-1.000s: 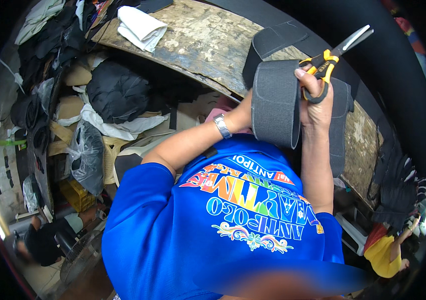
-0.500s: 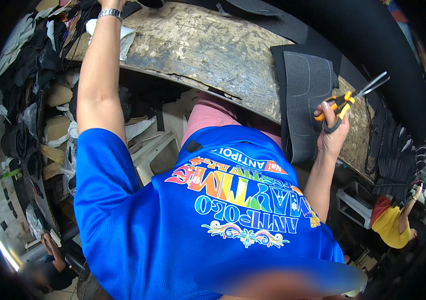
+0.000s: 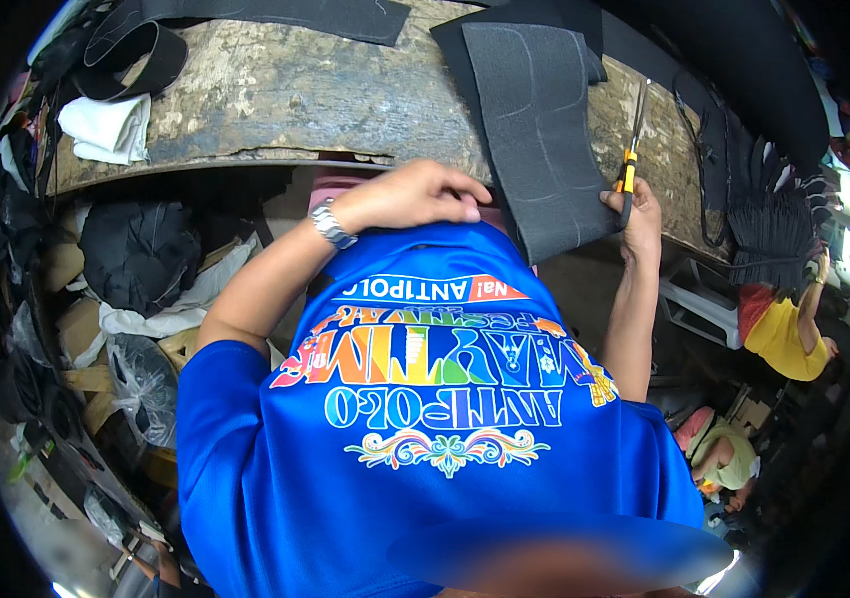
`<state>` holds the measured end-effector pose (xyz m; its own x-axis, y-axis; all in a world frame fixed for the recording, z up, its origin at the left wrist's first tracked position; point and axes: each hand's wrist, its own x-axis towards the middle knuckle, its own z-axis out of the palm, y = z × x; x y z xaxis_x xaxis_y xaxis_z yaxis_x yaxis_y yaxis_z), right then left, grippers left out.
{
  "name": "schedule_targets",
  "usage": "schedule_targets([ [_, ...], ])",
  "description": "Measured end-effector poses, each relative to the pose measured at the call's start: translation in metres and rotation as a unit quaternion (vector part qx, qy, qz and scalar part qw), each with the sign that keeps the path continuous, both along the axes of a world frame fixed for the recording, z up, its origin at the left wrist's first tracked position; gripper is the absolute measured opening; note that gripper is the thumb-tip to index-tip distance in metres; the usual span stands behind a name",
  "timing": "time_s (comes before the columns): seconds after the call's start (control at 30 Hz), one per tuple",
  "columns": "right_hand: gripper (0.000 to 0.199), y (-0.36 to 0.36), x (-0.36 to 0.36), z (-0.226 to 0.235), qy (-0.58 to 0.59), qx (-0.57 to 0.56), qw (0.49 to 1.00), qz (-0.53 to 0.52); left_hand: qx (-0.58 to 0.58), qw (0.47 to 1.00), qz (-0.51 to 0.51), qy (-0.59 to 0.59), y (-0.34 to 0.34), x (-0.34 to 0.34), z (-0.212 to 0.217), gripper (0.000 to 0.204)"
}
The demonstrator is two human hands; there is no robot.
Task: The person handles a stack of black fabric pieces, then unfolds a larger black sheet on the table. They place a white paper pattern on the fabric, pick up yellow-handled scissors, and cut the fabric along the pattern lines. The person continues cutting multiple sections of the fabric.
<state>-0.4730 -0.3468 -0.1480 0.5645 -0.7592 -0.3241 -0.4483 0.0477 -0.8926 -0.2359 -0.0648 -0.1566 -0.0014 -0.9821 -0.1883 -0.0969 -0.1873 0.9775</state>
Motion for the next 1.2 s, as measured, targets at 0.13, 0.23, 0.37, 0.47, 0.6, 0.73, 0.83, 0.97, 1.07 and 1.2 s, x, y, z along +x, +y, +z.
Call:
schedule_targets([
  [0.13, 0.035, 0.019, 0.02, 0.027, -0.185, 0.134, 0.972, -0.059, -0.034, 0.997, 0.014, -0.074, -0.017, -0.026, 0.0, 0.046],
  [0.23, 0.035, 0.027, 0.044, 0.049, -0.34, 0.192, 0.909, -0.147, -0.158, 0.975, 0.083, -0.131, -0.015, -0.03, 0.003, 0.056],
  [0.37, 0.03, 0.031, 0.062, 0.087, -0.425, 0.318, 0.828, -0.18, -0.276, 0.879, 0.168, -0.35, -0.013, -0.02, 0.007, 0.059],
  [0.47, 0.028, 0.035, 0.067, 0.11, -0.467, 0.349, 0.799, -0.145, -0.246, 0.849, 0.194, -0.426, -0.02, -0.007, 0.021, 0.035],
  [0.6, 0.027, 0.037, 0.072, 0.125, -0.515, 0.339, 0.772, -0.155, -0.16, 0.945, 0.236, -0.163, -0.018, 0.011, 0.069, 0.023],
  [0.73, 0.014, 0.031, 0.094, 0.12, -0.54, 0.127, 0.83, -0.062, -0.134, 0.879, 0.436, -0.138, -0.041, 0.069, 0.11, 0.036],
  [0.83, 0.013, 0.055, 0.096, 0.092, -0.488, 0.046, 0.871, 0.031, -0.066, 0.876, 0.478, -0.006, -0.065, 0.139, 0.093, 0.048],
  [0.97, 0.014, 0.097, 0.088, 0.041, -0.332, 0.094, 0.936, 0.071, -0.216, 0.831, 0.438, 0.267, -0.075, 0.175, 0.03, 0.05],
  [1.07, 0.02, 0.114, 0.077, 0.01, -0.159, 0.111, 0.979, 0.068, -0.144, 0.796, 0.523, 0.269, -0.06, 0.149, -0.002, 0.095],
  [1.2, 0.026, 0.123, 0.071, -0.016, -0.077, 0.304, 0.949, 0.043, -0.181, 0.82, 0.514, 0.174, -0.038, 0.066, -0.019, 0.083],
])
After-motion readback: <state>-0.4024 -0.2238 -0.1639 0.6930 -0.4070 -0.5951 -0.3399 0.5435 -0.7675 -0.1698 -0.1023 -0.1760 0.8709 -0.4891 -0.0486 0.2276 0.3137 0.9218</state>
